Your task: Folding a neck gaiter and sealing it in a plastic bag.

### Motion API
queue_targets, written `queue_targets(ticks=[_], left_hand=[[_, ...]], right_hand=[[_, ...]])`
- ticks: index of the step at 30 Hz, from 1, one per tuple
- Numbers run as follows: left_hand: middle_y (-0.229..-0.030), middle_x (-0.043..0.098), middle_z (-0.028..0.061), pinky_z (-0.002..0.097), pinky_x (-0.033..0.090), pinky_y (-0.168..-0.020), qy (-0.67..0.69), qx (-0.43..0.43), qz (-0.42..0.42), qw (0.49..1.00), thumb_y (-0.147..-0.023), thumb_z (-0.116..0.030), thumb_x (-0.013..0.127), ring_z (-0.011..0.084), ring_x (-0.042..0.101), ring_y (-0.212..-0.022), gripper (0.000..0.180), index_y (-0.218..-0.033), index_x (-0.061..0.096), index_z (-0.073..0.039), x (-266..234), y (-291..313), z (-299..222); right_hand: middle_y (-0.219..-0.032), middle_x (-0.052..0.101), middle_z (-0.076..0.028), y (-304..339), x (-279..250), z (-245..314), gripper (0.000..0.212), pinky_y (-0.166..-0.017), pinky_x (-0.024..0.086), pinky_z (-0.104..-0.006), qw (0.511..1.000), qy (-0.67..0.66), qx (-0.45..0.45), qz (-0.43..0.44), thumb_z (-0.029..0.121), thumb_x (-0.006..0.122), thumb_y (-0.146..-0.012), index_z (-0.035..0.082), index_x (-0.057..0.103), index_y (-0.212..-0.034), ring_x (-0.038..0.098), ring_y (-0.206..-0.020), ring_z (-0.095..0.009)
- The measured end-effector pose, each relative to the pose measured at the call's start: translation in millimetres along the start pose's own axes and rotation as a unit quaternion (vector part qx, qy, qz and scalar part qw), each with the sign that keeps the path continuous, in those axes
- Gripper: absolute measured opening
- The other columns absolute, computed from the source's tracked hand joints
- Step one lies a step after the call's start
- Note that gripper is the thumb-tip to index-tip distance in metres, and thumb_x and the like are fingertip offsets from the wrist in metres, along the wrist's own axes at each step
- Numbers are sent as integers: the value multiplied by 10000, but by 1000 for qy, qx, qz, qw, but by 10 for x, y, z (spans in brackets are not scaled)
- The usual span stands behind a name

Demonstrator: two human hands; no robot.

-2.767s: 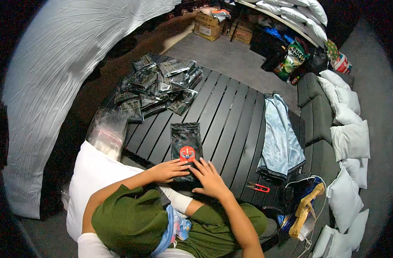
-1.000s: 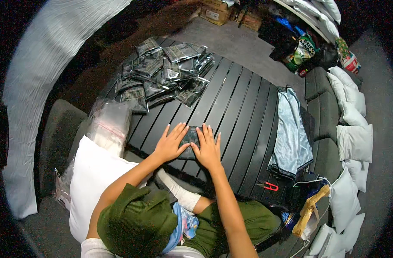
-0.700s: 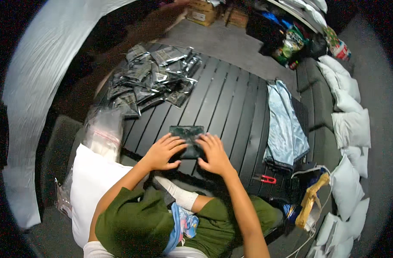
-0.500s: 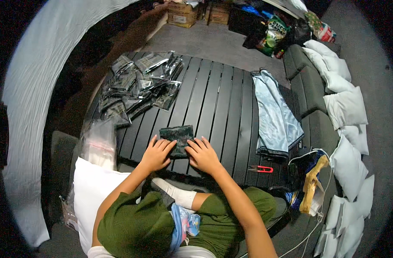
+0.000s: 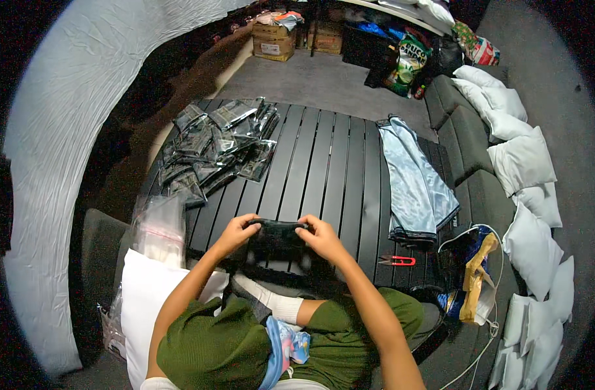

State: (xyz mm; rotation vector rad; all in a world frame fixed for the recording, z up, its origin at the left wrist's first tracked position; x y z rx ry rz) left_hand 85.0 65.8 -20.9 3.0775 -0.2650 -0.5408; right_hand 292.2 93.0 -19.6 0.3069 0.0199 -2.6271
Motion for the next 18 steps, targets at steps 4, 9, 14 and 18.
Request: queue_targets(ticks=[4,9,14,18], left_hand=[[-625,449,-52,211,320,-467,133,-143,36,980,-837,-250,538,53,379,-509,234,-940,581,-44,167,-112,231],[-669,576,92,354,453,-591,-115,-31,-60,991,-796,-229,533,251,569,-614,252,-862,570,11,245,-330,355],[-1213,478,124,383,372,-922,-316,124,-94,936,-843,-310,516,295,451,-1118,402,-1169,498,-76,271,-66,-153],[-1395,295,89,431,193,-1051,-401,218,85,886,-828,-470,490,260,261,-1291,640,-1335,328,-113,570,127,34]], right_hand=[[-643,461,27,-58,-82,-169,162,-464,365,-215,977,-114,178,16,193,571,-827,51,518,-885,415,-501,-54],[-701,546,-33,-130,-290,-614,233,-520,422,-268,979,8,202,-30,204,571,-828,16,531,-959,511,-566,-129],[-1021,556,-176,95,-378,-82,350,-835,401,-408,922,347,-24,-167,223,596,-788,7,524,-1054,496,-986,-343],[-1337,330,-166,266,199,23,579,-1020,234,-442,877,464,-121,1,350,583,-788,79,402,-1266,272,-1259,-348]])
Point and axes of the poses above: each hand's wrist, its own y-axis away from the middle knuckle, its own x-axis out of the palm, z = x × y, the point moved 6 cm from there along -y, towards the middle knuckle
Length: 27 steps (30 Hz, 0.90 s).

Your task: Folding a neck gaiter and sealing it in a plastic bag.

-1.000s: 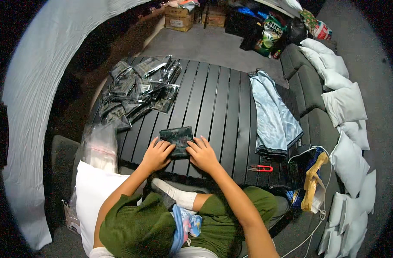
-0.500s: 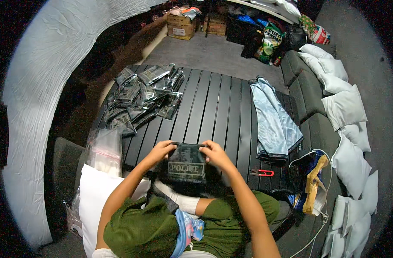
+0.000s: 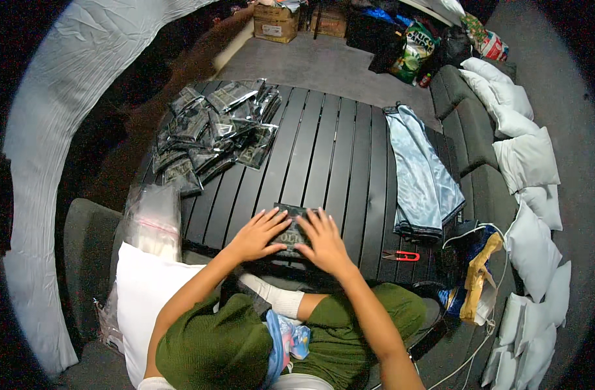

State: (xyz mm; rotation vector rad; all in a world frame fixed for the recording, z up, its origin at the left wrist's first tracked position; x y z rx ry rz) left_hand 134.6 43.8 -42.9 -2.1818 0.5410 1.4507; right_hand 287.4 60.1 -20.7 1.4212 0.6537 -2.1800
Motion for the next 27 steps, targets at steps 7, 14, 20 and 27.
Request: queue_targets(ticks=[7,14,20,27], left_hand=[[-1405,277,86,423,171,-1060,-29,24,20,999,-804,-535,481,257,235,-1306,714,-1355,292,-122,100,81,104],[-1426,169,180,403,211,-1045,121,-69,-59,988,-850,-426,474,339,220,-1297,654,-1366,251,-93,-260,309,338],[-756,632,107,272,448,-659,267,-223,-49,936,-880,-264,491,172,598,-717,308,-898,608,21,-614,972,732],[-661,591,136,338,429,-542,186,-253,-171,934,-864,-279,504,259,583,-604,289,-794,606,-17,-531,1816,1047]], right_hand=[[-1416,224,-129,140,314,-76,701,-1044,121,-508,995,90,-9,30,538,472,-807,125,306,-1349,181,-1315,-299],[-1445,78,-178,503,-332,-502,751,-1060,29,-485,994,49,96,-18,488,463,-833,104,148,-1397,78,-1336,-335],[-1370,283,-221,1790,-1916,-1151,516,-1053,167,-355,934,62,217,-278,282,401,-922,-23,287,-1321,238,-1288,-332],[-1232,464,-106,3379,-2493,-1186,602,-829,409,-321,755,-291,355,-469,561,286,-889,142,354,-1316,551,-950,-209]])
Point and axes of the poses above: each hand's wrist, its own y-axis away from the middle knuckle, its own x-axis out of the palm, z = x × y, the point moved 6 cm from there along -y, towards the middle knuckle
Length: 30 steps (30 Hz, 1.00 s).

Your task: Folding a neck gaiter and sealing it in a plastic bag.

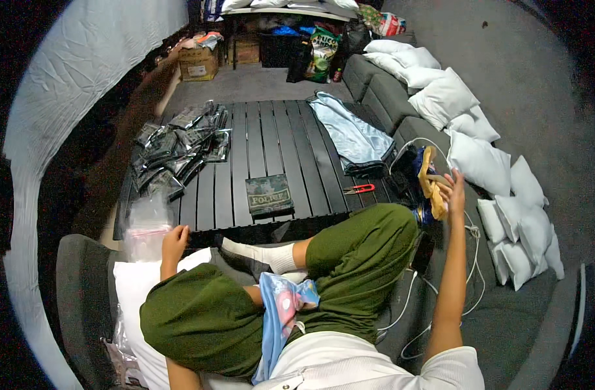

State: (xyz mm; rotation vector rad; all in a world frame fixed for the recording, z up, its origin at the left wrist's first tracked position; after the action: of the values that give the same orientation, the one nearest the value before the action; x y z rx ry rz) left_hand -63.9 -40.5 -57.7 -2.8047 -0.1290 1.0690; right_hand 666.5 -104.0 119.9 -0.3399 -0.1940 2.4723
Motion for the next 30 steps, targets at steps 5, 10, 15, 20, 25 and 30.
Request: queue_targets(ticks=[5,10,15,20,25,30], left_hand=[[-650,555,159,409,410,-511,-144,133,-85,977,-830,-221,534,354,532,-600,195,-743,578,-53,-105,325,-63],[-643,564,28,332,416,-551,-215,332,-161,904,-763,-140,598,203,551,-656,92,-686,577,-94,125,418,-401],[-751,603,63,347,413,-673,-212,211,-268,916,-795,-130,567,226,545,-759,94,-778,618,-52,-344,521,-263],[-876,600,108,366,400,-767,-164,75,-358,916,-865,-132,472,275,535,-829,178,-923,607,-31,-990,331,-215],[-1139,536,147,383,358,-917,-7,27,-293,956,-866,-175,481,298,494,-1055,352,-1184,455,-25,-1355,-385,-119],[-972,611,141,417,410,-875,-313,-3,35,949,-855,-265,502,288,550,-995,287,-943,601,-10,-1378,-932,87]], right_hand=[[-1103,537,-136,486,-160,74,722,-735,456,-332,994,-81,70,-10,655,224,-846,91,357,-1276,592,-860,-236],[-1004,562,-113,-338,-366,245,634,-660,467,-328,992,-125,4,14,598,215,-880,82,439,-1174,566,-782,-209],[-779,608,-44,-542,1541,1005,654,-551,432,-232,982,18,-45,182,643,252,-851,89,556,-1019,562,-606,-109],[-837,586,-58,252,3216,1663,487,-617,431,-266,854,177,-152,465,478,294,-909,71,552,-977,557,-676,-137],[-975,580,-215,1229,4284,1955,513,-793,429,-407,617,389,-336,595,476,379,-881,13,565,-1001,548,-905,-365],[-853,609,-143,2012,4592,1619,553,-709,483,-411,442,345,-480,675,557,352,-859,61,572,-967,591,-813,-323]])
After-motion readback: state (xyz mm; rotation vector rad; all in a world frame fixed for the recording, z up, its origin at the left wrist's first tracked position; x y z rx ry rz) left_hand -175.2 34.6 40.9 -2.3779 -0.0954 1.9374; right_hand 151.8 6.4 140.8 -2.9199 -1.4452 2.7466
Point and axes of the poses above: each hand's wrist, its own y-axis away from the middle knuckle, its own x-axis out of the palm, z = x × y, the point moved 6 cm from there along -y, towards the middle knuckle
